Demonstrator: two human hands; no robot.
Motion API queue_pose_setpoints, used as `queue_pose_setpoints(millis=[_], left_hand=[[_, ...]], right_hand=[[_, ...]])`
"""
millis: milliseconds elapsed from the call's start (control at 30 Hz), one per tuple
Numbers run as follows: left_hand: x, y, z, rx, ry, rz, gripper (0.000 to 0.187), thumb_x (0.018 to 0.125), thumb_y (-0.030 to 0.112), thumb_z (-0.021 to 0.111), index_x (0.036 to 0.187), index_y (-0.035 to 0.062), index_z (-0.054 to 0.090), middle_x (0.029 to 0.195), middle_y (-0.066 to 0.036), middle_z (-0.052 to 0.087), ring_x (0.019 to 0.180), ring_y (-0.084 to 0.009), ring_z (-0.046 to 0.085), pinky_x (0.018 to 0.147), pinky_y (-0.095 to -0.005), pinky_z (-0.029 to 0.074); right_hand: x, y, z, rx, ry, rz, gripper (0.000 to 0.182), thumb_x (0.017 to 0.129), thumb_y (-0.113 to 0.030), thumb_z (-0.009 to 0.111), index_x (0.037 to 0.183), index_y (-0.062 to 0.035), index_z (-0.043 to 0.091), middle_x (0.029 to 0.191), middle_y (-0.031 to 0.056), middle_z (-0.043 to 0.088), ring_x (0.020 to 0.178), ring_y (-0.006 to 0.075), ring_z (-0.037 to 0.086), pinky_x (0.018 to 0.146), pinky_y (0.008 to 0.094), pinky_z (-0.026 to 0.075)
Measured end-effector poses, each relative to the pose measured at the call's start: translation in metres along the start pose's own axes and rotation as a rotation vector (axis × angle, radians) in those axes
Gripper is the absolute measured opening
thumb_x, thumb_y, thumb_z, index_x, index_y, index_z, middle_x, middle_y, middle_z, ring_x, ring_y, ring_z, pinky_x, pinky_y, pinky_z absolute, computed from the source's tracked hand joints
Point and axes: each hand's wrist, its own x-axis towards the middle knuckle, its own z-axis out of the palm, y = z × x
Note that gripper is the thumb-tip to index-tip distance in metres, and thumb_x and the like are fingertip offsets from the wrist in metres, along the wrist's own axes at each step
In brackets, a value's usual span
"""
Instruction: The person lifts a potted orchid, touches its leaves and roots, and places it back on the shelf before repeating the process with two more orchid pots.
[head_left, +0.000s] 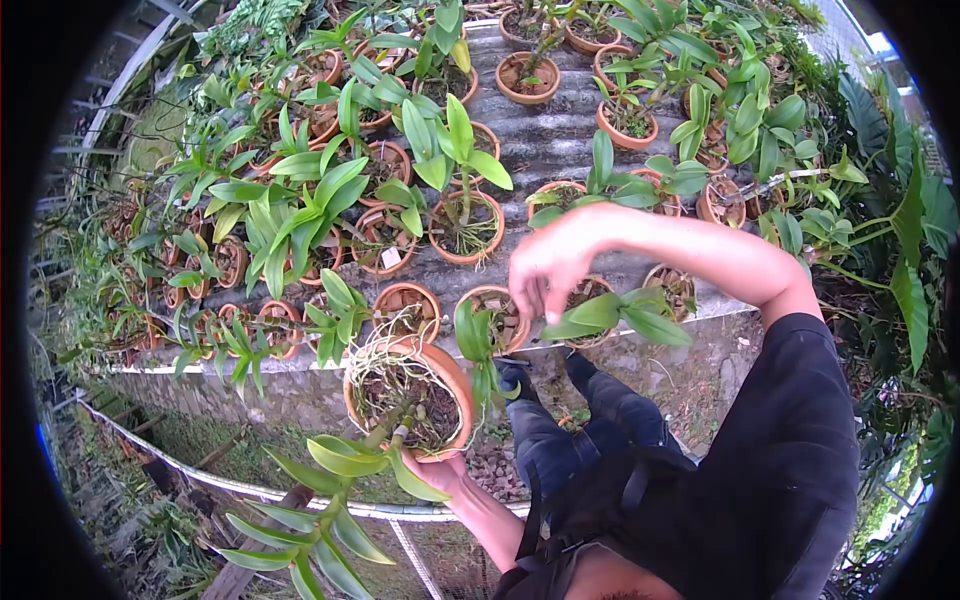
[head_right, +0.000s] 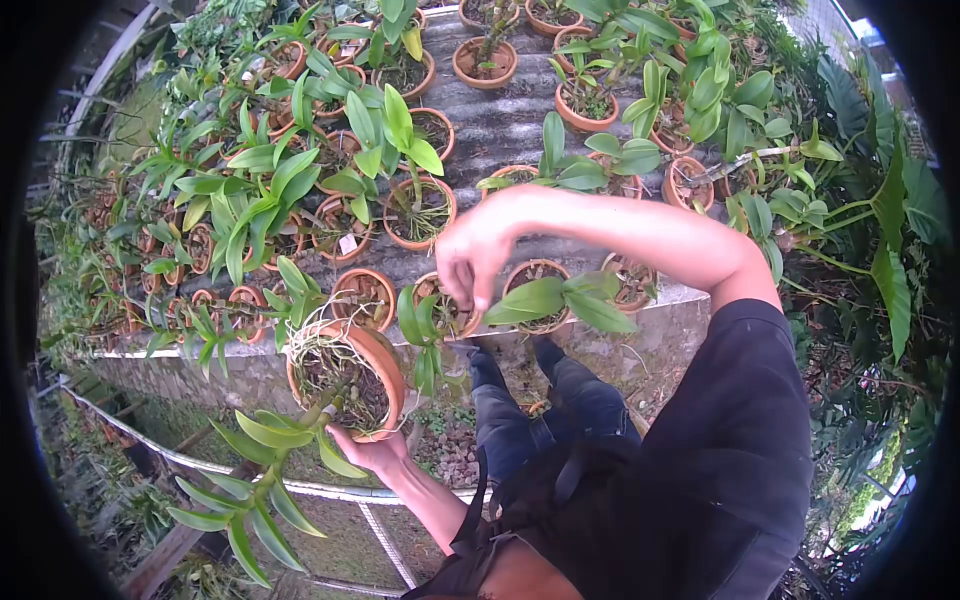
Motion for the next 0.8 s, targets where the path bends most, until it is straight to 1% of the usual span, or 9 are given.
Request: queue_pose_setpoints(millis=[67, 133, 167, 233, 267, 467, 667, 767, 800], left_hand=[[-0.001, 0.0, -0.001, -0.001, -0.002, 0.0, 0.067, 0.095, 0.048, 0.051, 0.146, 0.0067, 0.035, 0.144, -0.017, 0.042, 0.13, -0.0356, 0.046, 0.11, -0.0542, 0.04], [-0.003, 0.001, 0.001, -0.004, -0.008, -0.016, 0.068, 0.095, 0.047, 0.052, 0.146, 0.0065, 0.035, 0.144, -0.017, 0.042, 0.13, -0.0357, 0.046, 0.109, -0.0542, 0.04], [-0.002, -0.001, 0.0, 0.002, -0.018, -0.015, 0.068, 0.095, 0.047, 0.052, 0.146, 0.0064, 0.035, 0.144, -0.017, 0.042, 0.13, -0.0358, 0.046, 0.109, -0.0542, 0.04], [0.0, -0.003, -0.005, 0.015, -0.037, -0.012, 0.068, 0.094, 0.047, 0.053, 0.146, 0.0062, 0.035, 0.143, -0.018, 0.042, 0.129, -0.0359, 0.046, 0.109, -0.0543, 0.041], [0.001, -0.003, -0.005, 0.023, -0.031, -0.012, 0.068, 0.094, 0.047, 0.053, 0.146, 0.0061, 0.035, 0.143, -0.018, 0.042, 0.129, -0.036, 0.047, 0.109, -0.0544, 0.041], [0.01, -0.007, -0.011, 0.024, 0.081, -0.025, 0.065, 0.095, 0.047, 0.048, 0.145, 0.0056, 0.036, 0.142, -0.018, 0.043, 0.127, -0.0355, 0.049, 0.107, -0.053, 0.043], [0.024, -0.006, -0.032, 0.006, 0.097, -0.053, 0.063, 0.094, 0.044, 0.047, 0.142, 0.0044, 0.039, 0.137, -0.018, 0.048, 0.122, -0.0331, 0.053, 0.102, -0.0493, 0.048], [0.029, -0.009, -0.035, -0.044, 0.053, -0.059, 0.062, 0.093, 0.043, 0.048, 0.14, 0.003, 0.04, 0.135, -0.018, 0.049, 0.12, -0.0331, 0.054, 0.101, -0.049, 0.049], [0.029, -0.008, -0.033, -0.05, 0.05, -0.069, 0.062, 0.093, 0.043, 0.048, 0.14, 0.0029, 0.04, 0.135, -0.018, 0.05, 0.12, -0.0331, 0.054, 0.101, -0.049, 0.049]], right_hand=[[-0.014, 0.027, -0.04, -0.105, 0.162, 0.139, 0.031, 0.081, -0.018, 0.077, 0.106, -0.0006, 0.07, 0.096, 0.0121, 0.074, 0.089, 0.0202, 0.07, 0.079, 0.0349, 0.056], [-0.026, 0.066, -0.076, -0.293, 0.294, 0.523, 0.027, 0.078, -0.022, 0.078, 0.098, -0.0039, 0.074, 0.094, 0.0089, 0.074, 0.086, 0.0217, 0.07, 0.078, 0.0359, 0.054], [-0.029, 0.087, -0.092, -0.393, 0.338, 0.745, 0.024, 0.082, -0.022, 0.075, 0.097, -0.0033, 0.074, 0.09, 0.008, 0.074, 0.078, 0.0188, 0.07, 0.068, 0.0341, 0.056], [-0.026, 0.096, -0.109, -0.578, 0.311, 1.103, 0.023, 0.078, -0.02, 0.078, 0.094, -0.0042, 0.075, 0.09, 0.0109, 0.074, 0.082, 0.0216, 0.071, 0.069, 0.0376, 0.057], [-0.023, 0.132, -0.119, -0.661, 0.297, 1.138, 0.026, 0.075, -0.017, 0.08, 0.097, -0.0044, 0.075, 0.098, 0.0116, 0.074, 0.09, 0.0232, 0.071, 0.073, 0.0396, 0.057], [-0.018, 0.261, -0.136, -0.421, 0.842, 1.294, 0.04, 0.074, -0.01, 0.078, 0.113, -0.0068, 0.071, 0.114, 0.0119, 0.07, 0.106, 0.0304, 0.068, 0.084, 0.0453, 0.056], [0.002, 0.281, -0.138, -0.41, 0.671, 1.106, 0.042, 0.076, -0.025, 0.078, 0.115, -0.0107, 0.07, 0.114, 0.01, 0.07, 0.105, 0.028, 0.067, 0.088, 0.039, 0.054], [0.01, 0.244, -0.146, -0.341, 0.556, 1.187, 0.037, 0.075, -0.027, 0.08, 0.109, -0.0115, 0.073, 0.112, 0.0107, 0.071, 0.103, 0.0273, 0.068, 0.089, 0.0364, 0.054], [0.01, 0.243, -0.152, -0.117, 0.543, 1.161, 0.031, 0.074, -0.025, 0.08, 0.099, -0.0084, 0.074, 0.105, 0.0117, 0.072, 0.102, 0.0264, 0.068, 0.088, 0.0379, 0.054]])
